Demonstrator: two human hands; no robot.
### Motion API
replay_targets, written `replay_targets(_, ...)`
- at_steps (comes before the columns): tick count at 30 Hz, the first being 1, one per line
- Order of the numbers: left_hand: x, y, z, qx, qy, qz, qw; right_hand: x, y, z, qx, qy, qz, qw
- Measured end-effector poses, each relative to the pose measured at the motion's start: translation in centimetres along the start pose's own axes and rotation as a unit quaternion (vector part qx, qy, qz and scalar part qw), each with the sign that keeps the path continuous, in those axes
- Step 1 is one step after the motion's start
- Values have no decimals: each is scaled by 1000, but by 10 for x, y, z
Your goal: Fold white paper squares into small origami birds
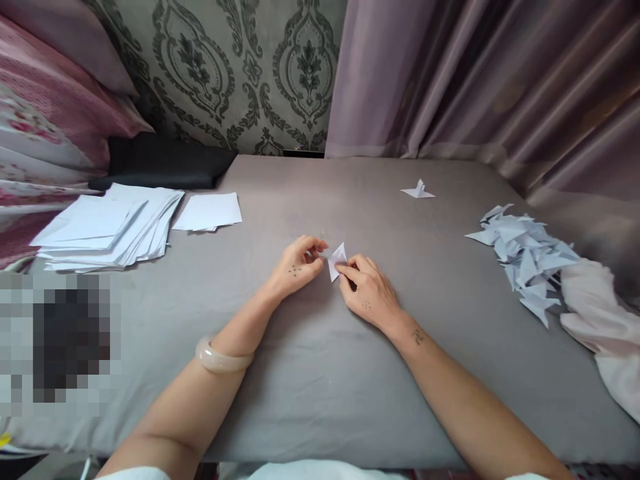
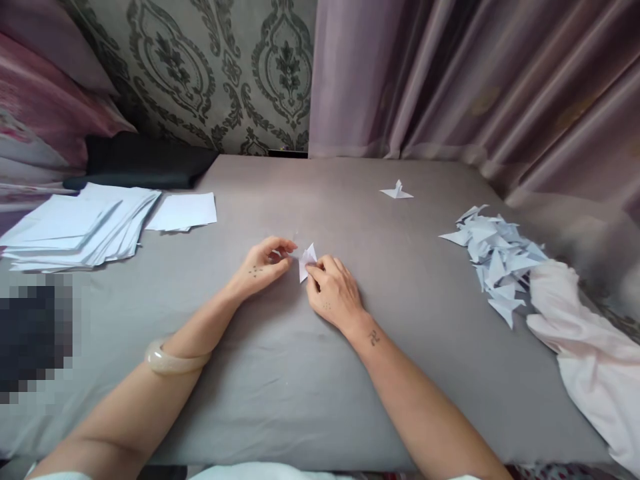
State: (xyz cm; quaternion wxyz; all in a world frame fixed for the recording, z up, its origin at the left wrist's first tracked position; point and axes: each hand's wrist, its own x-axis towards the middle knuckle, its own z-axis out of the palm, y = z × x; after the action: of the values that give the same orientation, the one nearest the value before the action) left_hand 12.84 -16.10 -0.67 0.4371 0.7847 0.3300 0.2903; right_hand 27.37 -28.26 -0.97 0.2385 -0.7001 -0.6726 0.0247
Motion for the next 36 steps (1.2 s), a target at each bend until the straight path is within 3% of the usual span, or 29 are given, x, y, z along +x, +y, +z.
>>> replay_targets(4, -3, 7, 7, 42, -38, 73, 996, -1, 1, -2, -4, -2, -1, 1000)
replay_targets(8, -2, 7, 13, 83, -40, 100, 991, -1, 2, -3, 19, 2, 7, 1000)
replay_targets(14, 1, -2, 15, 163, -68, 141, 974, 4, 7, -3, 98, 42, 132, 985)
replay_targets(24, 6, -6, 13, 182, -85, 124, 972, 11, 11, 2, 64, -6, 120, 991)
replay_targets(31, 7, -13, 14, 256, -94, 197, 942, 12, 13, 2, 47, -12, 100, 994)
replay_targets(36, 4, -9, 13, 260, -102, 177, 944, 13, 13, 4, 41, -21, 103, 994)
